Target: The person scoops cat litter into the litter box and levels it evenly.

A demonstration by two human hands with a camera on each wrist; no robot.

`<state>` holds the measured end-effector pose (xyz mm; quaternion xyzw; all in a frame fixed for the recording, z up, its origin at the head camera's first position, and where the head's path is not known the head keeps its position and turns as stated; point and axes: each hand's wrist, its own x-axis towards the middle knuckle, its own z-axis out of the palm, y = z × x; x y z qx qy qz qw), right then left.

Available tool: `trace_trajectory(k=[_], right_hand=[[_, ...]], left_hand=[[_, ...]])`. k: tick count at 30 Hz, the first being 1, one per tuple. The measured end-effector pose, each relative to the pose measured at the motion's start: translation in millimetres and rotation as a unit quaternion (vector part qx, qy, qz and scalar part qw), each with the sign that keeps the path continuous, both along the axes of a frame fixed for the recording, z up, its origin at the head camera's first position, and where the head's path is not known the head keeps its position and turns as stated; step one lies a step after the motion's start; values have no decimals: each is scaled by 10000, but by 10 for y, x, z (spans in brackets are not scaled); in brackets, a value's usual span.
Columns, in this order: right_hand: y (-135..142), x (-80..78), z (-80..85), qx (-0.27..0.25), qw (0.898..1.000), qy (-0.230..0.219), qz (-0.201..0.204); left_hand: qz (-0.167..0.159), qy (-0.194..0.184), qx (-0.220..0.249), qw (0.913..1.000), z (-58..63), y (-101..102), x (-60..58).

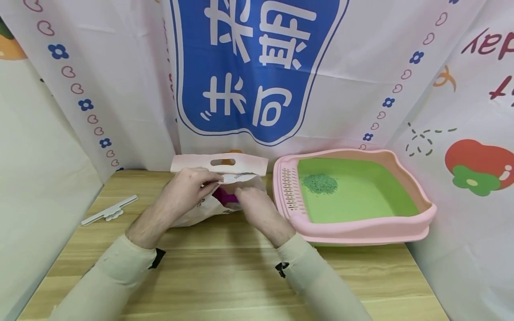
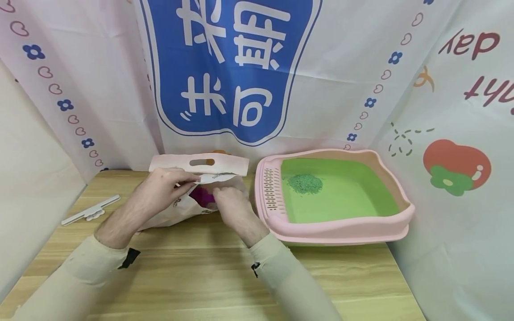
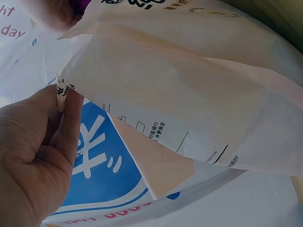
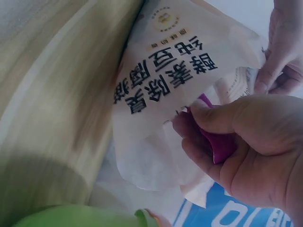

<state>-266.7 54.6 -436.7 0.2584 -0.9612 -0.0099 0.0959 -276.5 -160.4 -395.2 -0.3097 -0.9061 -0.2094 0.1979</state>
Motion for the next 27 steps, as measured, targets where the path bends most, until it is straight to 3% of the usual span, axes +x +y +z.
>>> trace_trajectory(k=[7,18,27], right_hand=[[-58,-22,-78,-128,9998,-132,-71],[-8,-51,-79,-450,9986,-202,209],[35,2,-37,-797,9943,-579,404]], left_hand=[[-26,9,93,10000,-1,-9,-8],[22,-24,103,9999,1,-30,-11],[7,0,129,9999,-8,-37,-27]])
